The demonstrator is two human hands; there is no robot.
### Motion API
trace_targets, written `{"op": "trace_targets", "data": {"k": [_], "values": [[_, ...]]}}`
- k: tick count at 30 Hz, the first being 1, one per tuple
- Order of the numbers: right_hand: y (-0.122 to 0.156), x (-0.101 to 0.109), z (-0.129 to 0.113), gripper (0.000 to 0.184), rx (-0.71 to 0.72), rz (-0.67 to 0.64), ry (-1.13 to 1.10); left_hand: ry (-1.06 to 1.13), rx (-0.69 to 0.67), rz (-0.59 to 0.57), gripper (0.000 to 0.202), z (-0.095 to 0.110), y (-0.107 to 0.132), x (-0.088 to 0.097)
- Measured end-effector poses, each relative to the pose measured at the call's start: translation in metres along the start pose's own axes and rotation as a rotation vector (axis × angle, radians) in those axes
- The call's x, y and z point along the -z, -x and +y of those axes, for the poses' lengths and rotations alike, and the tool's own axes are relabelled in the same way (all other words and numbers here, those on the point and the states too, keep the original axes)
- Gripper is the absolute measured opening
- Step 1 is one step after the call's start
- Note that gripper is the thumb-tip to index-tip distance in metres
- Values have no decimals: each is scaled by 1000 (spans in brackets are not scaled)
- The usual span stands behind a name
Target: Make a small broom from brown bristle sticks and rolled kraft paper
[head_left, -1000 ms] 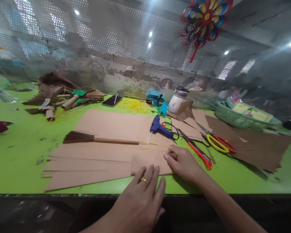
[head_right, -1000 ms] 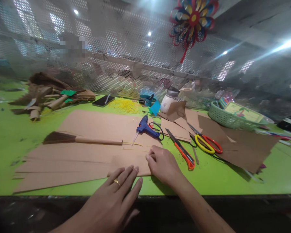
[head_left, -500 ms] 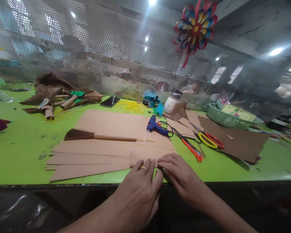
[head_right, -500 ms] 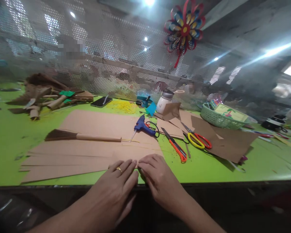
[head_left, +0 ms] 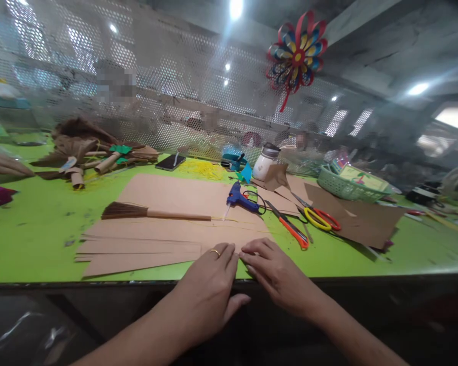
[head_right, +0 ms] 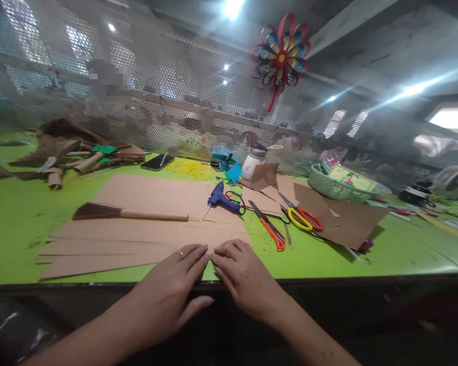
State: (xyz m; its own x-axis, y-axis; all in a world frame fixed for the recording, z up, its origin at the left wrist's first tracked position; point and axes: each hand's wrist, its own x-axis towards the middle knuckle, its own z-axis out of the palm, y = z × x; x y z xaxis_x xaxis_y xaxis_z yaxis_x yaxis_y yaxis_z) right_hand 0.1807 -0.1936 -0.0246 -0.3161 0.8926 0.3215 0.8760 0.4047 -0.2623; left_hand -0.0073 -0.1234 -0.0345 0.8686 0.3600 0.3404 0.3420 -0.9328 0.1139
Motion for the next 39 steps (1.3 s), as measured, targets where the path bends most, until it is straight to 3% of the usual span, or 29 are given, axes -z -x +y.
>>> {"op": "trace_targets", "data": {"k": [7,14,21,25,33,39], "values": [[2,0,-1,29,-24,6,4,15,45,-19,39,6,-5,7],[22,4,7,34,-57,10,164,-18,27,-20,33,4,-6,4],[24,1,7,31,-122,26,106,0,49,-27,29,3,-9,7],[24,0,6,32,-121,45,119,-3,47,4,30,-3,-2,7],[18,0,-9,41,-154,-36,257,-202,-21,104,34,-15,18,9],[13,3,-14,45,-155,-67,285,-216,18,46,32,-15,16,12]]}}
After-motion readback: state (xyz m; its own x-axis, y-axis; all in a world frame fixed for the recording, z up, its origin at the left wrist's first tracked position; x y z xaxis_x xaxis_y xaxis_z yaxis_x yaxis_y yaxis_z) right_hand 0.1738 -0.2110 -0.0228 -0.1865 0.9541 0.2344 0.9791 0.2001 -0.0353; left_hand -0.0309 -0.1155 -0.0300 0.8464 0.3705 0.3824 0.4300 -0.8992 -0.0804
